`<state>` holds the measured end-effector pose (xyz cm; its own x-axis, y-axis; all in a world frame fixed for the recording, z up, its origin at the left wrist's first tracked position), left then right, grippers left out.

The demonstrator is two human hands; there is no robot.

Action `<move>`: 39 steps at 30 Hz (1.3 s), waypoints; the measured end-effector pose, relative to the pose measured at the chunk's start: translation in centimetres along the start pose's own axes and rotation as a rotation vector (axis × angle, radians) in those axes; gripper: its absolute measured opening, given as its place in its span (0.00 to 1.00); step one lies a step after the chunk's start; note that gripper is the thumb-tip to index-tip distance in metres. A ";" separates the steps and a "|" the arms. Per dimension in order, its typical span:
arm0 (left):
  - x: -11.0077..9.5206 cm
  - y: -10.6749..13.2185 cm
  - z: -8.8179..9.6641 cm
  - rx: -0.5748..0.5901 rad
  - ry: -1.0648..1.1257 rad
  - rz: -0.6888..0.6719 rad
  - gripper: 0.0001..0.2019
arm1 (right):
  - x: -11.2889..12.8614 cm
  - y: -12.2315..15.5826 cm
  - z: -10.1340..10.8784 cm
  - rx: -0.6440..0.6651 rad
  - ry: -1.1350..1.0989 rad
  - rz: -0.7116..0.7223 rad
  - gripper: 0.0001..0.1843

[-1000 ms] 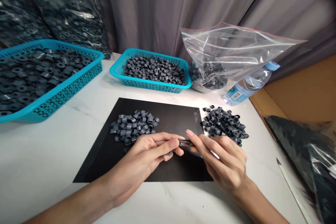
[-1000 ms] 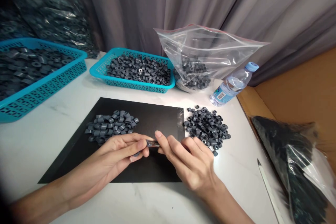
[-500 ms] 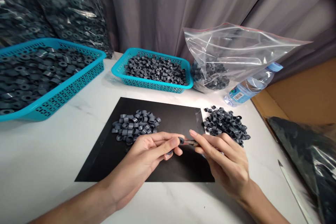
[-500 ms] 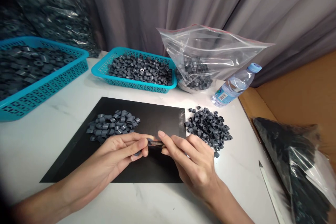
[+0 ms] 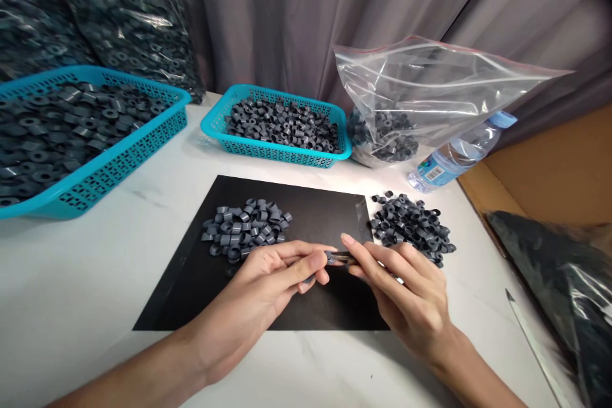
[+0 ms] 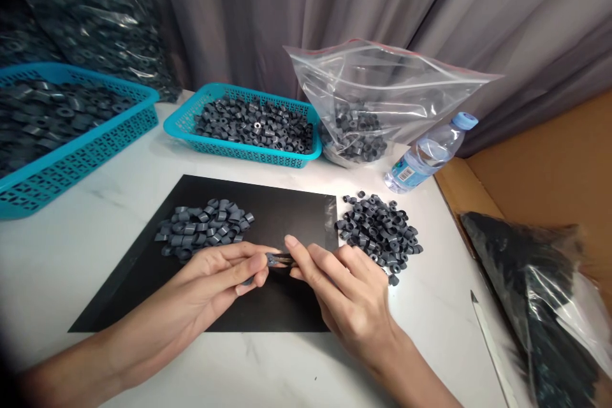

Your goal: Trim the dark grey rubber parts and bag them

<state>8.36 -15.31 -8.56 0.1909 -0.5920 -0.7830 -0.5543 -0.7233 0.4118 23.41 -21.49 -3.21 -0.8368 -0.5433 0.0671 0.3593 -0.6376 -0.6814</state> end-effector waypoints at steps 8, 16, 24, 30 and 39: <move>0.0 -0.1 0.0 0.019 -0.007 0.002 0.07 | 0.3 0.1 0.2 -0.027 0.039 0.029 0.31; 0.1 -0.1 0.0 0.030 -0.039 0.003 0.08 | 0.6 -0.6 0.4 -0.038 0.051 0.042 0.32; 0.1 0.0 0.0 0.022 -0.052 0.007 0.08 | 0.3 -0.4 0.4 -0.024 0.037 0.030 0.30; 0.0 0.4 -0.1 -0.007 -0.098 0.001 0.08 | -0.1 0.1 0.5 -0.044 -0.052 -0.013 0.30; -0.2 0.5 0.2 -0.052 -0.088 0.014 0.09 | -0.5 -0.6 0.8 -0.017 -0.169 -0.032 0.28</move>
<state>7.90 -15.48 -8.26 0.1099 -0.5704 -0.8140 -0.5135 -0.7338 0.4449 23.90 -21.22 -2.25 -0.7660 -0.6079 0.2093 0.3255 -0.6474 -0.6891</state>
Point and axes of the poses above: each hand's wrist, its own y-axis away from the middle knuckle, its own z-axis out of the back of the hand, x = y × z, the point moved 7 cm from there along -y, towards the middle knuckle, and after that the axes turned 1 degree about -x, right-handed, at the moved point
